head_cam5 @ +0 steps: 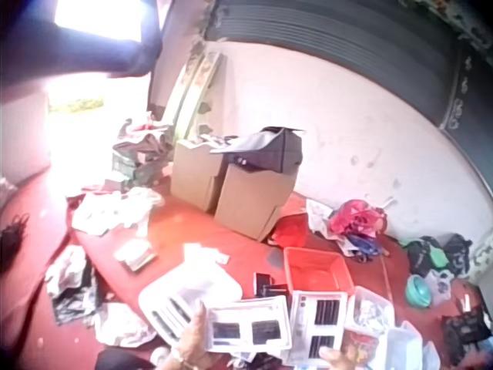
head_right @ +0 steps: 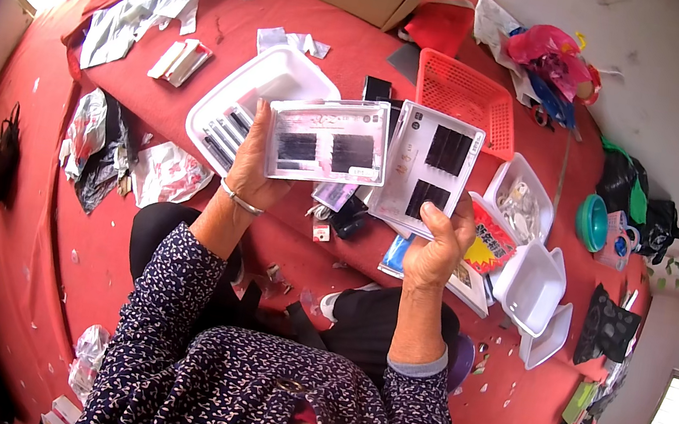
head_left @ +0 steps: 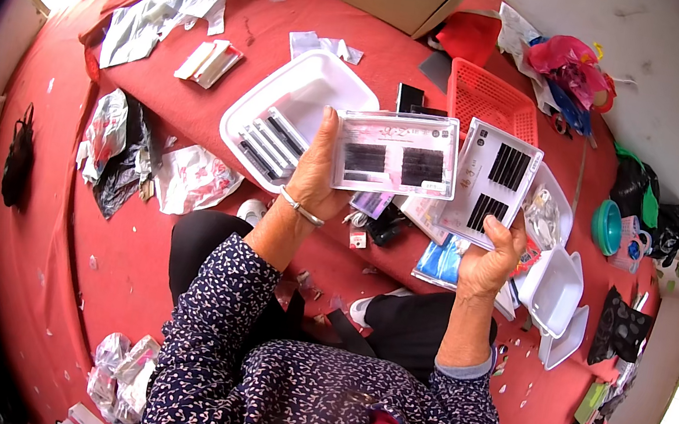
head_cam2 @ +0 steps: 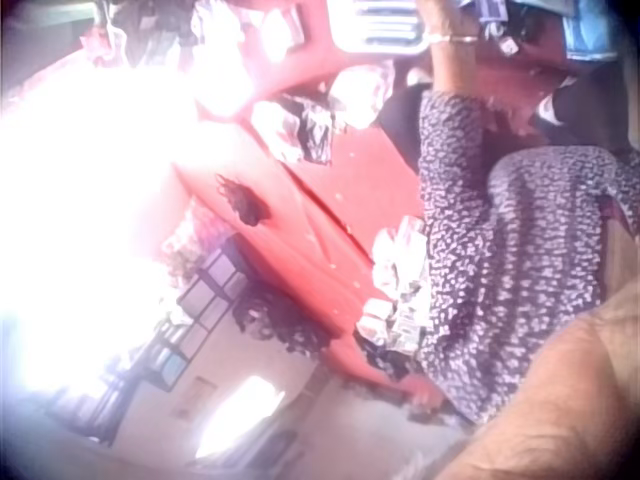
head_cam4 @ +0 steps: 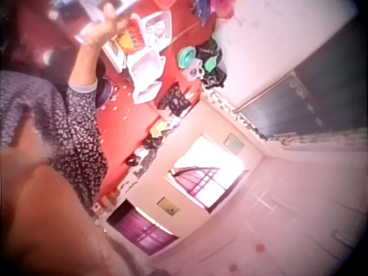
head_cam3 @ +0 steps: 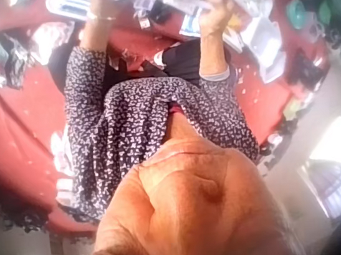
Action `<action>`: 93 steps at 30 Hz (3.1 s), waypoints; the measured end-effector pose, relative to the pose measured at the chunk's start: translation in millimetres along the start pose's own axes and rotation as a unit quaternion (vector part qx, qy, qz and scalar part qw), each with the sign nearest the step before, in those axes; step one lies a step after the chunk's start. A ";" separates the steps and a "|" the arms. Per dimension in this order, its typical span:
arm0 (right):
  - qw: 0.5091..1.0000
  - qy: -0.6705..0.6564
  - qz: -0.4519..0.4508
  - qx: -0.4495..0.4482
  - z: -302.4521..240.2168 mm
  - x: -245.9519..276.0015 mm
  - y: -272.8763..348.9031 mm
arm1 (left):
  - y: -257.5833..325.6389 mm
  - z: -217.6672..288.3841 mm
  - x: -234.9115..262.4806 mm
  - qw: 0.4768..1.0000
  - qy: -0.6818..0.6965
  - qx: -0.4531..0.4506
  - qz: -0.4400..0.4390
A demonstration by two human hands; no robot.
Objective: The person sits on a red floor mat and sorts various small items, including batteries, a calculator, a phone, and a pink device, into a white plastic container. They handle each item individually, inspecting them before placing them into the container or a red basket.
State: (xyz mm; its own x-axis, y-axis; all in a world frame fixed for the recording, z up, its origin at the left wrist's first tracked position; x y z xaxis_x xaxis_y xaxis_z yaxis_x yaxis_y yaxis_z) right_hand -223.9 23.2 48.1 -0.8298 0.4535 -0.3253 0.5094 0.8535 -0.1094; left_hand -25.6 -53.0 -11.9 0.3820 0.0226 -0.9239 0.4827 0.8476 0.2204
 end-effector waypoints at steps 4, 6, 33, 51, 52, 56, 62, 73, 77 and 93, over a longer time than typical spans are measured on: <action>1.000 -0.001 -0.002 -0.002 3.6 -0.8 0.1 | 0.9 1.9 4.4 1.000 0.006 0.001 0.010; 1.000 0.011 -0.002 -0.004 6.0 -0.4 0.0 | 0.5 2.0 9.3 1.000 0.007 0.003 0.022; 1.000 0.009 -0.006 -0.008 10.8 0.6 -3.0 | 4.6 -0.3 3.6 0.999 0.033 0.035 0.000; 1.000 -0.021 0.002 -0.015 8.4 1.7 0.0 | 2.2 -1.2 -2.5 0.992 0.091 0.045 -0.071; 1.000 -0.021 0.004 -0.016 9.6 3.1 -0.2 | 2.4 -1.5 -2.3 0.992 0.091 0.046 -0.072; 1.000 -0.016 0.007 -0.015 10.5 4.0 0.4 | 5.4 -0.3 -7.7 0.992 0.087 0.055 -0.078; 1.000 -0.019 0.014 -0.011 7.9 -1.8 -0.1 | 9.0 1.5 -13.3 0.994 0.073 0.067 -0.052; 0.999 -0.028 0.018 -0.004 5.1 -1.9 1.6 | 5.0 -3.5 -6.5 0.990 0.098 0.067 -0.071; 1.000 -0.030 -0.001 -0.006 6.0 4.5 1.3 | 5.8 -4.9 -5.5 0.990 0.096 0.074 -0.077; 0.997 0.040 -0.010 -0.058 26.3 2.1 -2.7 | 31.5 12.4 -23.9 0.994 -0.097 0.025 -0.052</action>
State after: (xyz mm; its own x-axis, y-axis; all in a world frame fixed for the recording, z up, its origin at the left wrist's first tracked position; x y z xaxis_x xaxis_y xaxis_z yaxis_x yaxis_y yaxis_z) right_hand -221.0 15.0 23.0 -0.8571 0.4521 -0.2470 0.4673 0.8841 -0.0034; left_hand -9.7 -33.3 21.0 0.4705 -0.1702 -0.8658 0.5648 0.8120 0.1473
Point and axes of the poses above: each hand's wrist, its own y-axis away from the middle knuckle, its own x-axis out of the back of the hand, z = x × y, the point moved 6 cm from there along -y, towards the middle knuckle, and after that the axes turned 4 degrees about x, right-handed, at the moved point
